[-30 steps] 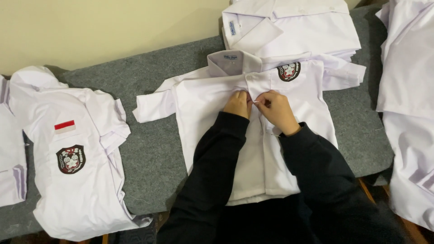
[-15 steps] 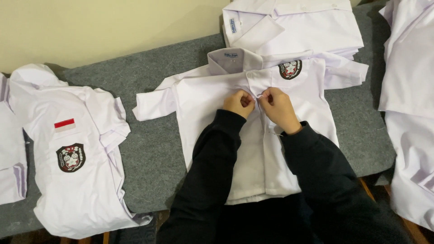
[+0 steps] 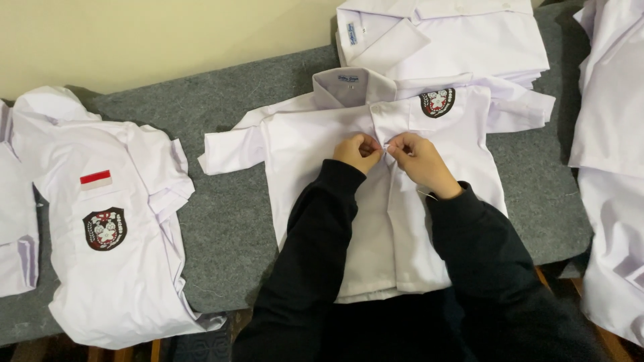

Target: Buttoning and smoothing out white school shirts on a work table.

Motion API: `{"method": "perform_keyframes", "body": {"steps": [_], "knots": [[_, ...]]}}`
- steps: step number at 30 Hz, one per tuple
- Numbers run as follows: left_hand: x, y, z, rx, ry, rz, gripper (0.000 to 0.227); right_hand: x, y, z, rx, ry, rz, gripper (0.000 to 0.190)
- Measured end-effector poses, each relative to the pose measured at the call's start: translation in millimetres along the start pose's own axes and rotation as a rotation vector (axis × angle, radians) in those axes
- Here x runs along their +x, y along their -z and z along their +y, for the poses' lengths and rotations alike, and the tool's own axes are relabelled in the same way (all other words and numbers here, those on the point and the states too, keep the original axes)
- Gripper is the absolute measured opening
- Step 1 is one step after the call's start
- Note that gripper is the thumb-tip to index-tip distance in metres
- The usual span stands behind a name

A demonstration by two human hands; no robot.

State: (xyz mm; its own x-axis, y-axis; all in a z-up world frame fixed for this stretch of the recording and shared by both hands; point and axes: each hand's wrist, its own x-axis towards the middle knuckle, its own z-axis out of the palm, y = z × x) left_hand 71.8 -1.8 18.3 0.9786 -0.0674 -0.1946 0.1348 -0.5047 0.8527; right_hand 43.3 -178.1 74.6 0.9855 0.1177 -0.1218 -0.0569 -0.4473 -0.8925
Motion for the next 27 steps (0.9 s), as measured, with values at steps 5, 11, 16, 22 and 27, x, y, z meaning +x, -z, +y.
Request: {"method": "perform_keyframes", "body": {"steps": [5,11,16,22,27], "knots": [[-9.9,10.0,8.2,-0.075,-0.023,-0.023,0.009,-1.8,2.0,-3.8,-0.007,0.023,-0.015,0.014],[-5.2,7.3,0.5,-0.056,-0.044,-0.039,0.011,-0.6,0.4,-1.2,-0.021,0.038,-0.021,0.014],[-4.9,7.1,-0.4,-0.071,-0.045,-0.049,0.011,4.5,1.1,6.9,-0.052,0.059,-0.042,0.013],[-6.9,11.9,4.5,-0.051,-0.037,-0.052,0.01,5.8,4.6,4.0,-0.058,0.083,-0.09,0.013],[-5.4,13.8,7.4,-0.074,-0.022,-0.067,0.009,7.0,6.4,-1.9,0.094,0.033,-0.18,0.015]]}}
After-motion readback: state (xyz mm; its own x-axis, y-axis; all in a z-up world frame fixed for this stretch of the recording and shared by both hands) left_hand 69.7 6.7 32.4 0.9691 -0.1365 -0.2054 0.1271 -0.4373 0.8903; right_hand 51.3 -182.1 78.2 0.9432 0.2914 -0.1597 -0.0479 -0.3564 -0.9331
